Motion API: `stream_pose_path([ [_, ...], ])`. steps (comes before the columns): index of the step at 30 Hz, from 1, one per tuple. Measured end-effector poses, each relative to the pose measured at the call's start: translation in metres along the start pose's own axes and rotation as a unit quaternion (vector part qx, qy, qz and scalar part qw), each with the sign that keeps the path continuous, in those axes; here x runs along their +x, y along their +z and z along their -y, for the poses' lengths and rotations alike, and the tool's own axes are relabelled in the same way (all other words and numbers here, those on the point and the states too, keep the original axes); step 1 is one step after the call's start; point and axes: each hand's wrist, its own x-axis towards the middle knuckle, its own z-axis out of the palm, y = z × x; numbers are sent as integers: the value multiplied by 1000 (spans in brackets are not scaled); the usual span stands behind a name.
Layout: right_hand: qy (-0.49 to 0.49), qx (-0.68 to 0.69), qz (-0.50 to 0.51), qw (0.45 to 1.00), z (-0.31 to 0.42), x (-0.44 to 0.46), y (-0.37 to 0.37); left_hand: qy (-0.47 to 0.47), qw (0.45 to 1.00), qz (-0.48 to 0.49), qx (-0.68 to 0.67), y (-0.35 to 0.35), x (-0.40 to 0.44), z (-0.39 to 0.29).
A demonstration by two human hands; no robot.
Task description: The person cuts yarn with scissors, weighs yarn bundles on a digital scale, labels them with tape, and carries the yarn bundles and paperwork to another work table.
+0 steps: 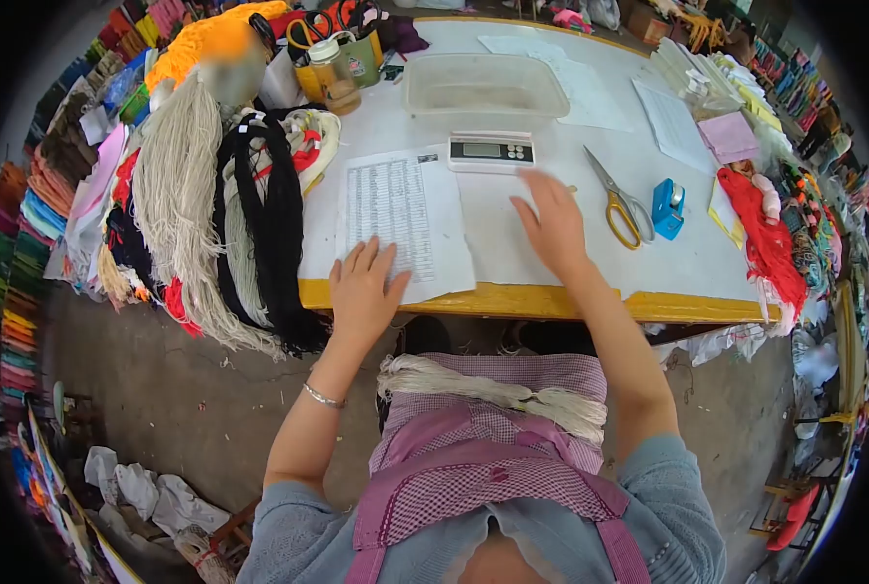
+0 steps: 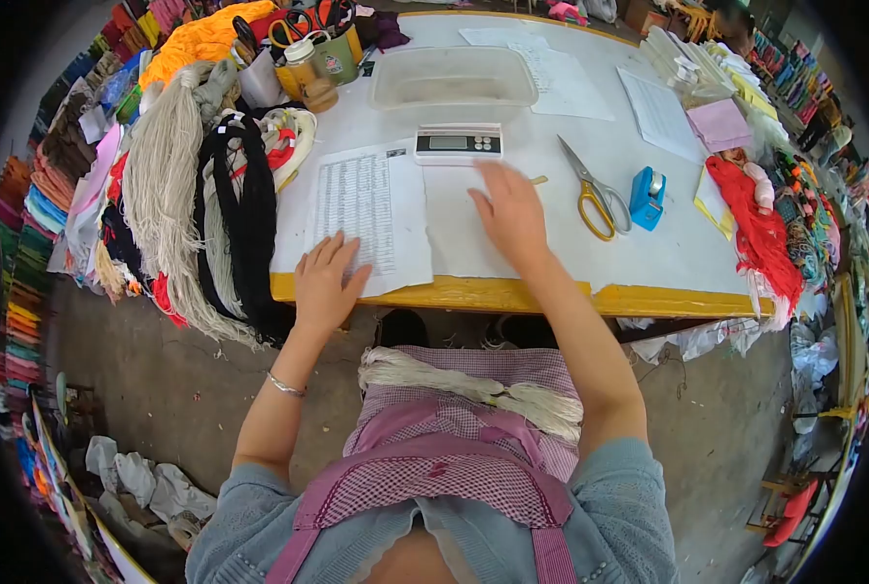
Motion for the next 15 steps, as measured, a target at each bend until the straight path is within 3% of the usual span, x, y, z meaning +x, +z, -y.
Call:
stream_pose_path([
  [2,-50,50,85,994,32,-50,-27,22,995,50,-85,-9,0,-1],
  [3,-18,-41,342,939,61,-66,-50,15,996,14,-92,-7,1,5],
  [5,-67,197,321,924,91,-123,-61,7,997,-51,-58,-2,6,23],
  [6,-29,231,329,915,107,-150,-65,5,997,-53,-57,0,10,29],
  [7,-30,232,330,915,114,-180,-67,-22,994,-86,-56,1,13,33],
  [9,27,35,382,923,109,-232,-63,-67,989,-120,-47,8,17,38],
  [10,26,35,381,923,101,-242,-55,-67,989,-121,-47,15,16,42],
  [12,245,35,593,766,84,-256,-40,-95,986,-129,-50,26,15,46],
  [13,249,35,594,764,78,-261,-34,-94,986,-126,-52,25,15,42],
  [15,162,25,610,775,68,-262,-21,-121,984,-128,-29,23,15,35],
])
